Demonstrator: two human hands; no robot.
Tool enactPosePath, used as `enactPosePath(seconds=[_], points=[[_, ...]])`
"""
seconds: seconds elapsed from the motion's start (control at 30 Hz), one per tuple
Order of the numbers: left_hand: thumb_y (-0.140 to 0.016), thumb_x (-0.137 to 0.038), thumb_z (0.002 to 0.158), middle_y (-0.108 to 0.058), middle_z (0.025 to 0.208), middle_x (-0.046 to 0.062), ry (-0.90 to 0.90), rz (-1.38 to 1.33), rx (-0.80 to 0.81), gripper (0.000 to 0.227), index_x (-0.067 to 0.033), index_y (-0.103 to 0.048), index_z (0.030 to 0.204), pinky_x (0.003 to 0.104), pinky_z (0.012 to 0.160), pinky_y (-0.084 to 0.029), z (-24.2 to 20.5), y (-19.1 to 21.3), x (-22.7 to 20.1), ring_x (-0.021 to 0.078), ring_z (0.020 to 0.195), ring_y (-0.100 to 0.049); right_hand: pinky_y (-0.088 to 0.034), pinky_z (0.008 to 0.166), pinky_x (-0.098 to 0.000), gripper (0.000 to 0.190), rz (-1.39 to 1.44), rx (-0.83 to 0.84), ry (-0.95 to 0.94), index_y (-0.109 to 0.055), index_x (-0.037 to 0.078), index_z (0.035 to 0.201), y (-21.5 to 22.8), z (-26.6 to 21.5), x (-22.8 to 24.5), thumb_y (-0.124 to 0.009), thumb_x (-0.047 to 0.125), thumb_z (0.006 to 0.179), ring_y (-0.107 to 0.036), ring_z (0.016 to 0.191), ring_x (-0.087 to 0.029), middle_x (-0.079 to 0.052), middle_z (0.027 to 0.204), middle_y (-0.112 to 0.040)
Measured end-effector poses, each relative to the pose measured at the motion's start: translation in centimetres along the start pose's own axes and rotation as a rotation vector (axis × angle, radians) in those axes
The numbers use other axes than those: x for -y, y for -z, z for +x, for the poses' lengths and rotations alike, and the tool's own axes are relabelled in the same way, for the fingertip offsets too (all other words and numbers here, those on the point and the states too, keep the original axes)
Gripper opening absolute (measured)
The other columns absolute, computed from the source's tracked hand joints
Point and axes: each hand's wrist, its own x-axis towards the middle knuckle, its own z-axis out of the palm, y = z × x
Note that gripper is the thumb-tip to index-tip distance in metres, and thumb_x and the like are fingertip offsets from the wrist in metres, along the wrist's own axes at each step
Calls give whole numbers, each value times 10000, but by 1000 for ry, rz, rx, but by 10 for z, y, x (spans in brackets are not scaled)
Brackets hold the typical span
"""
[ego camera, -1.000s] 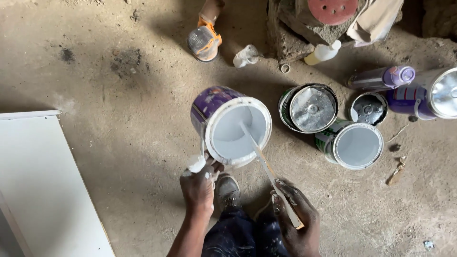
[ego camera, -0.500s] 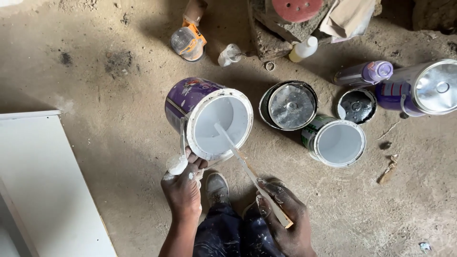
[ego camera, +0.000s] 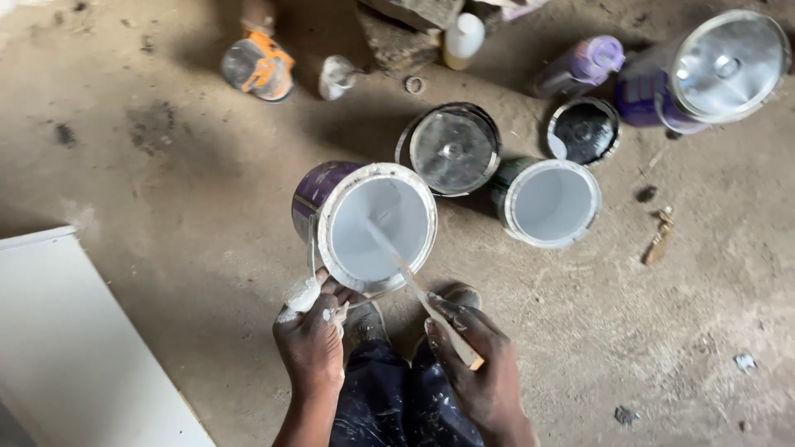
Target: Mixing paint by pouring it between different cans and stirring it thoroughly with a wooden stick on a workshop floor.
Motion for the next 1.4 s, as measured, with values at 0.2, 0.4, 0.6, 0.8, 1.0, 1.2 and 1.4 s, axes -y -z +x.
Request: enactPosePath(seconds=[0.2,0.4,0.6,0.8,1.0,1.2,1.4], points=[[-653,78,777,-766,891,189,116,386,-113,326,76,-763,1084,377,684,-655,11,-5,69,263,792,-725,-676,831,-338,360,-34,-69,-137,-737,91,1212,2,-16,-57,-655,298,929,-783,1057,-241,-106,1182,-785],[-510,38,926,-770,951,242,245,584,71,296,69,-725,1128,341,592,-624,50,-20,153,303,805,-757,-647,926,-439,393,-180,-1,-283,-650,52,1321,-18,-21,-140,-642,182,951,-748,1055,-273,-132,1241,-735],[-649,-127,766,-749,745,205,69,789,18,280,61,-775,931,423,599,-616,81,-16,201,308,697,-771,-567,771,-556,337,-171,-132,-315,-741,132,1270,-7,16,-163,-674,198,946,-709,904,-478,-221,1025,-750],[-611,-59,825,-706,1136,297,-63,757,160,405,111,-650,1190,544,1023,-493,97,-26,226,419,1222,-642,-575,847,-493,294,-113,-176,-530,-748,180,1286,-2,35,-163,-633,203,1017,-719,867,-355,-194,1075,-757],[-553,-164,845,-759,929,253,54,756,234,384,118,-734,1030,513,907,-484,128,-30,202,331,1033,-721,-575,579,-320,263,-166,-165,-513,-759,188,1263,-16,39,-179,-645,197,1026,-588,494,-165,-185,1023,-779],[-486,12,957,-689,992,442,-241,1377,776,306,243,-647,1078,607,966,-536,150,3,200,553,1075,-669,-610,649,-306,245,-161,-256,-386,-753,156,1251,-28,29,-190,-649,161,1029,-645,518,-154,-222,1077,-769],[-615,-83,894,-609,846,105,343,681,628,199,66,-646,1021,308,650,-566,195,29,251,208,765,-671,-547,961,-484,275,-66,-291,-351,-775,165,1209,-29,32,-195,-706,85,955,-716,1088,-342,-158,1113,-773]])
